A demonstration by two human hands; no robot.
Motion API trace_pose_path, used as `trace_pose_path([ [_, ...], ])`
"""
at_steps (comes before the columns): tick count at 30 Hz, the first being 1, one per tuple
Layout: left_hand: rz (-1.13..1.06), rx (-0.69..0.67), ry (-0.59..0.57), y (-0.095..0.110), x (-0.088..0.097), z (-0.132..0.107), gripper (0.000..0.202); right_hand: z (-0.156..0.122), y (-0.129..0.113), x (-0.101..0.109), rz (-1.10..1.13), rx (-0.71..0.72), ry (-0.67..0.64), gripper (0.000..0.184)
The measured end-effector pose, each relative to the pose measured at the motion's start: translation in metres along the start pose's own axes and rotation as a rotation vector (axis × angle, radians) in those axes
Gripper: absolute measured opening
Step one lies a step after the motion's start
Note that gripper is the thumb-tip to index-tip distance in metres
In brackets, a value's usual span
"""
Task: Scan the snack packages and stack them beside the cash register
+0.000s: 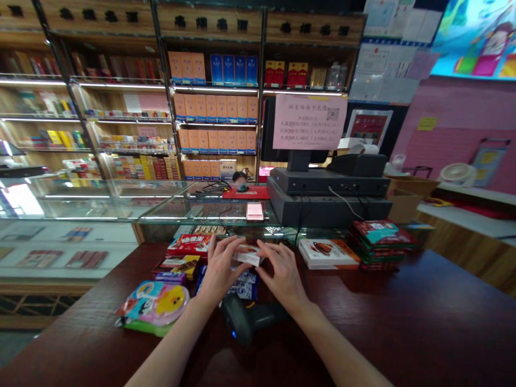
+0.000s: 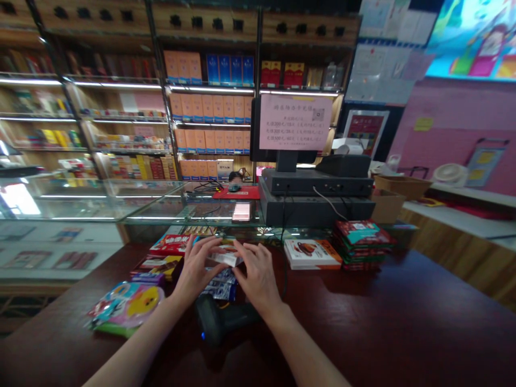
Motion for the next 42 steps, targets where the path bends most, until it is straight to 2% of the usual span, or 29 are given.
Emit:
trace_pose_path([
  [5, 0.027, -0.015, 0.004, -0.006, 0.003, -0.001, 0.062, -0.001, 0.005, 0.005, -0.02, -0.004, 0.044, 0.062],
  [10, 0.075, 0.041, 0.028, -0.03, 0.007, -0.007, 0.063, -0.003, 0.017, 0.01, -0.024, -0.031, 0.064, 0.06],
  [13, 0.097, 0.077, 0.009, -0.038, 0.007, -0.011, 0.053, -0.005, 0.024, 0.012, -0.026, -0.069, 0.06, 0.059],
  [19, 0.132, 0.018, -0.007, -0.025, 0.007, -0.011, 0.026, -0.009, 0.031, 0.01, -0.025, -0.091, 0.048, 0.059],
  [25, 0.194, -0.023, 0.058, -0.021, 0.007, -0.012, 0.022, -0.015, 0.038, 0.002, -0.035, -0.11, 0.009, 0.056],
  [29, 0.218, -0.024, 0.07, -0.023, 0.006, -0.014, 0.022, -0.016, 0.033, 0.008, -0.028, -0.064, -0.014, 0.054],
  [32, 0.22, -0.018, 0.067, -0.025, 0.005, -0.014, 0.023, -0.015, 0.021, 0.014, 0.029, -0.021, -0.126, 0.051],
  [36, 0.215, -0.019, 0.048, -0.025, 0.004, -0.014, 0.022, -0.033, -0.013, 0.003, 0.168, 0.098, -0.489, 0.041],
  [38, 0.215, -0.018, 0.047, -0.025, 0.004, -0.014, 0.023, -0.048, -0.028, -0.003, 0.213, 0.14, -0.609, 0.054],
  [40, 0.216, -0.02, 0.053, -0.024, 0.004, -0.015, 0.024, -0.06, -0.035, -0.008, 0.231, 0.151, -0.645, 0.071],
  [42, 0.215, -0.026, 0.056, -0.024, 0.004, -0.015, 0.025, -0.067, -0.038, -0.015, 0.219, 0.161, -0.632, 0.073],
])
Point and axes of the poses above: each hand's wrist, its own z-axis towards the middle knuckle, its own x-axis out of the back of the hand, y = z × x, the point moved 10 cm from there along z, towards the middle knuckle, and after that the axes turned 1 degree about -z, right-handed, at the moved point
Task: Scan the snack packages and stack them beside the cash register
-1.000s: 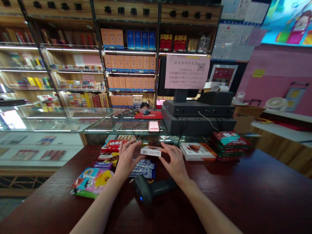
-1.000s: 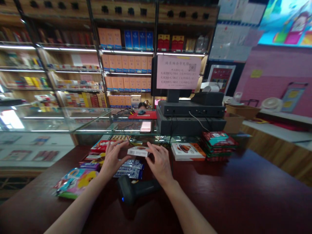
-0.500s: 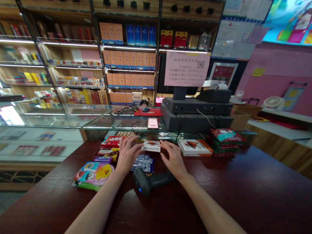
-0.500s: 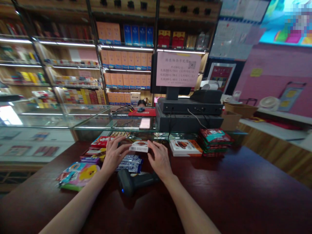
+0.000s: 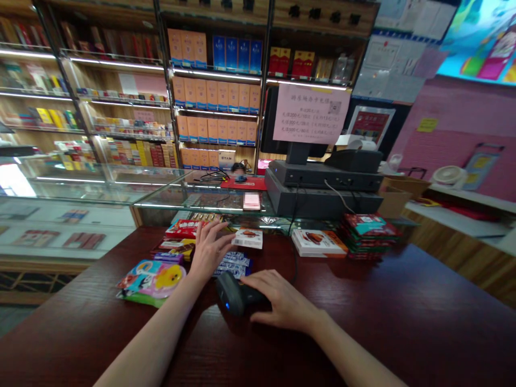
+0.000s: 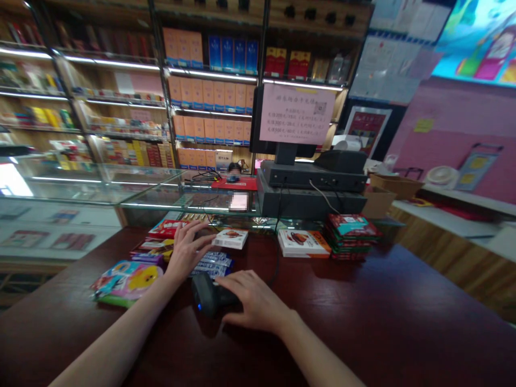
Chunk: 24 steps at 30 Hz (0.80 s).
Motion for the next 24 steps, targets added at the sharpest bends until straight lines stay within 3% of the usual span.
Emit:
trace_pose_path([
  [6, -0.02, 0.008, -0.001, -0.001, -0.001, 0.0, 0.026, 0.003, 0.011, -0.017, -0.056, -0.075, -0.018, 0.062],
  [13, 0.001, -0.001, -0.001, -0.001, -0.003, 0.0, 0.026, 0.0, 0.01, -0.014, -0.073, -0.059, -0.037, 0.06],
  [24, 0.014, -0.021, 0.012, 0.002, -0.002, -0.002, 0.027, -0.023, 0.037, 0.04, 0.008, -0.12, 0.208, 0.063],
])
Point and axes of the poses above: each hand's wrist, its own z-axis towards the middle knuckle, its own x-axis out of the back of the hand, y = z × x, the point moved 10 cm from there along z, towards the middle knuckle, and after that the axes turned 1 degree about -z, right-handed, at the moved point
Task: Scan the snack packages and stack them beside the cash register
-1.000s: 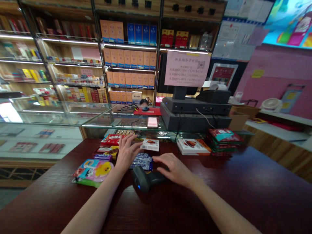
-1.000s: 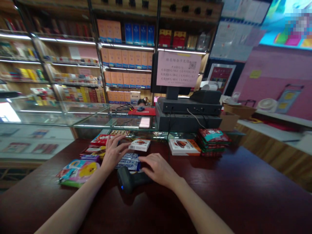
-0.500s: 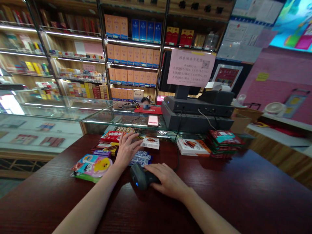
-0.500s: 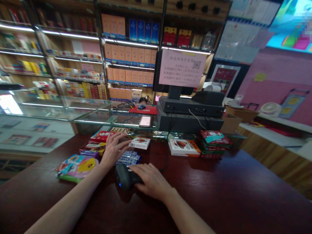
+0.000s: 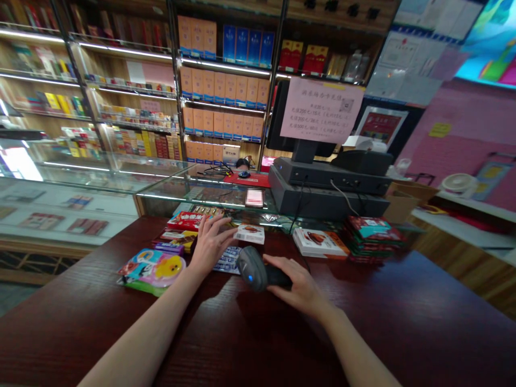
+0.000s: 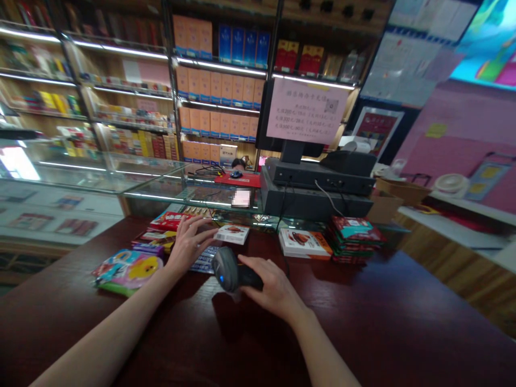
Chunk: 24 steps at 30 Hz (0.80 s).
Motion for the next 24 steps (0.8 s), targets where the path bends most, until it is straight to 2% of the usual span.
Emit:
trace_pose_path([
  [4, 0.001, 0.005, -0.004, 0.0, 0.0, 0.001, 0.027, 0.0, 0.009, 0.007, 0.027, -0.046, 0.031, 0.062],
  [11, 0.002, 0.017, 0.001, -0.001, 0.0, 0.001, 0.026, -0.001, 0.016, 0.003, 0.06, -0.108, 0.019, 0.066],
  [24, 0.007, 0.005, 0.018, -0.003, 0.0, 0.0, 0.026, -0.003, 0.018, 0.006, 0.073, -0.089, 0.018, 0.066],
])
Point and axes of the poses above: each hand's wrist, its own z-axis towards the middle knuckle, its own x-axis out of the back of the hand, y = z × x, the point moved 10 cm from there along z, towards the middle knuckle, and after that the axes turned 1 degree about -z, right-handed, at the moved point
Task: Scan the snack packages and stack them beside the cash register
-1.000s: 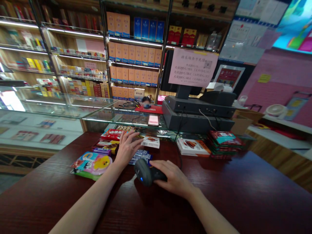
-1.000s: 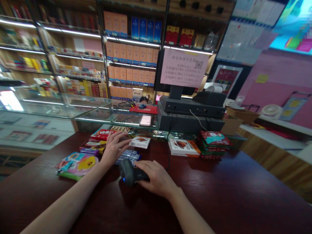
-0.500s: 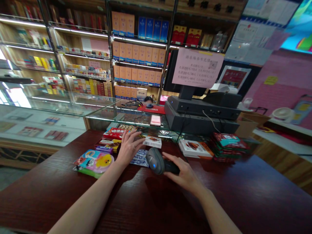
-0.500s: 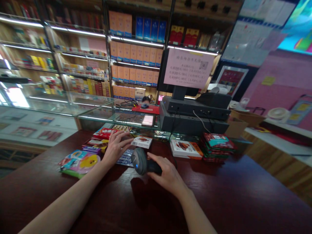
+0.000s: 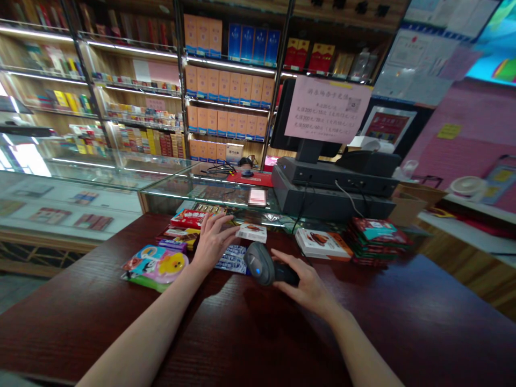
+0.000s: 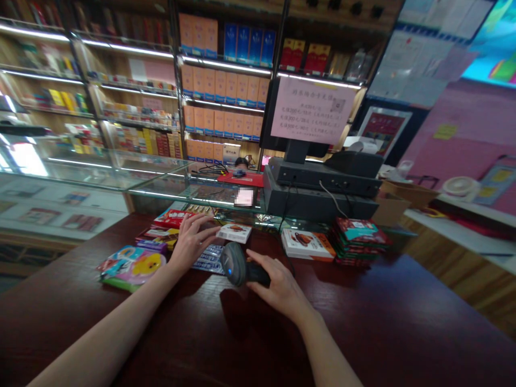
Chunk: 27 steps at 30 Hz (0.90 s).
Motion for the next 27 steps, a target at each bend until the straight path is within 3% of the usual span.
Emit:
trace_pose_path([
  [9, -0.019, 0.006, 0.053, 0.001, 0.002, 0.001, 0.022, -0.002, 0.002, 0.001, 0.011, 0.015, 0.01, 0.068],
  [15, -0.008, 0.009, 0.009, 0.0, 0.001, 0.001, 0.025, -0.002, -0.001, -0.002, 0.006, 0.02, -0.005, 0.069],
  [27, -0.051, 0.037, -0.034, -0.003, -0.002, 0.0, 0.027, 0.005, -0.038, -0.053, -0.129, 0.059, -0.238, 0.061],
])
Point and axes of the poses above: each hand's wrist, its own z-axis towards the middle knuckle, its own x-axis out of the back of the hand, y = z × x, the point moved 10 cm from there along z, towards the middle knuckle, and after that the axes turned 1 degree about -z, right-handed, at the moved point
